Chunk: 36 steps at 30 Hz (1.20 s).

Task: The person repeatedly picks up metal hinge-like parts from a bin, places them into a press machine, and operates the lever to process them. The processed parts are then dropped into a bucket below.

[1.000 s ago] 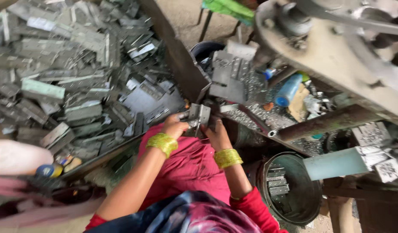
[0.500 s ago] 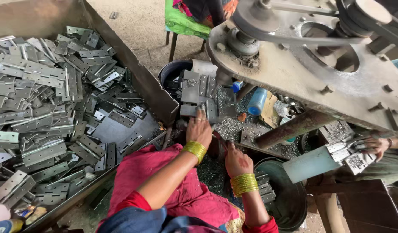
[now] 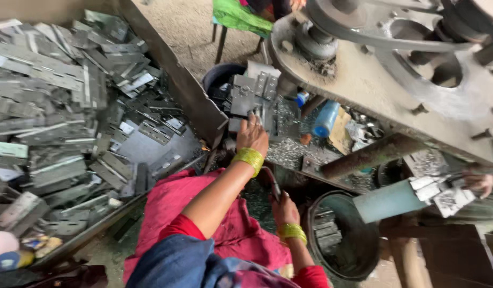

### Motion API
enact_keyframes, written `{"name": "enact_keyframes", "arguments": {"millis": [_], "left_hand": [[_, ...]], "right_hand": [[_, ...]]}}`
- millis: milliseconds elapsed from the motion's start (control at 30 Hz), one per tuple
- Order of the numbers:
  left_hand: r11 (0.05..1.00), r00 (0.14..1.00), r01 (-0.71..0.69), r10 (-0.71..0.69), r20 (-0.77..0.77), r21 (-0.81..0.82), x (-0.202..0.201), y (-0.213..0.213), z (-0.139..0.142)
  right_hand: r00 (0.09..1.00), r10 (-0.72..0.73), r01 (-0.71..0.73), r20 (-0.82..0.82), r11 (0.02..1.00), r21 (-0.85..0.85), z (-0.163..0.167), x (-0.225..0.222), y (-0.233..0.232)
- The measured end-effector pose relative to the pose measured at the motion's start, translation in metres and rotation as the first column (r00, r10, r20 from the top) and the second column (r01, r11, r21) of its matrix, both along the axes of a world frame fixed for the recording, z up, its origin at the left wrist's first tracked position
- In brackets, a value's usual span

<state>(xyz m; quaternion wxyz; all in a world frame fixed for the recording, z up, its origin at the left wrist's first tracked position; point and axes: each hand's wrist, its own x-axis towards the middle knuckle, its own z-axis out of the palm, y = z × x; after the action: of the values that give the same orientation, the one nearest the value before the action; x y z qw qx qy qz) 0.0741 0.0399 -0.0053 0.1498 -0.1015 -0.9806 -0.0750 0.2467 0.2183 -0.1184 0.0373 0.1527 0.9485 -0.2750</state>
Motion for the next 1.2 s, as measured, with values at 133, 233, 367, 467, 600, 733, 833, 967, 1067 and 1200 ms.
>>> {"name": "enact_keyframes", "arguments": {"millis": [133, 233, 367, 467, 600, 733, 833, 967, 1067, 1200], "left_hand": [[0.99, 0.981, 0.066, -0.042, 0.188, -0.124, -0.009, -0.001, 0.015], [0.986, 0.982, 0.026, 0.006, 0.191, -0.165, -0.015, 0.007, 0.026], [1.0, 0.985, -0.004, 0.002, 0.175, 0.01, -0.006, 0.006, 0.032], [1.0, 0.998, 0.001, -0.001, 0.067, 0.001, -0.001, -0.004, 0.042], [0.951, 0.95, 0.102, -0.006, 0.312, -0.293, -0.017, -0.005, 0.06], [0.991, 0.977, 0.015, 0.014, 0.215, -0.133, -0.029, 0.001, 0.054], [1.0, 0.978, -0.01, 0.015, 0.209, -0.022, -0.027, 0.001, 0.039], [0.998, 0.952, 0.025, -0.007, 0.308, -0.056, -0.039, -0.004, 0.038], [0.984, 0.925, 0.046, 0.022, 0.38, -0.17, -0.049, -0.001, 0.048], [0.993, 0.939, 0.016, 0.026, 0.343, -0.119, -0.053, 0.0, 0.053]], "right_hand": [[0.989, 0.145, -0.147, 0.03, 0.987, 0.064, 0.02, -0.036, 0.026], [0.997, 0.08, -0.081, 0.011, 0.994, 0.077, 0.03, -0.037, 0.02], [0.992, -0.074, 0.068, 0.103, 0.996, 0.06, 0.027, -0.004, -0.01], [0.988, -0.062, 0.054, 0.142, 0.997, 0.064, 0.033, -0.003, -0.013], [0.994, 0.106, -0.107, 0.03, 0.993, 0.042, 0.042, -0.028, 0.015], [0.993, 0.021, -0.038, 0.116, 0.989, 0.143, 0.013, -0.018, 0.011], [1.0, -0.023, 0.023, 0.002, 0.994, 0.103, -0.007, -0.009, 0.003], [0.992, 0.064, -0.078, 0.106, 0.988, 0.136, 0.009, -0.027, 0.018], [0.995, 0.03, -0.044, 0.096, 0.987, 0.153, 0.027, -0.033, 0.023], [0.997, -0.059, 0.056, 0.05, 0.997, 0.06, 0.019, -0.011, -0.006]]}}
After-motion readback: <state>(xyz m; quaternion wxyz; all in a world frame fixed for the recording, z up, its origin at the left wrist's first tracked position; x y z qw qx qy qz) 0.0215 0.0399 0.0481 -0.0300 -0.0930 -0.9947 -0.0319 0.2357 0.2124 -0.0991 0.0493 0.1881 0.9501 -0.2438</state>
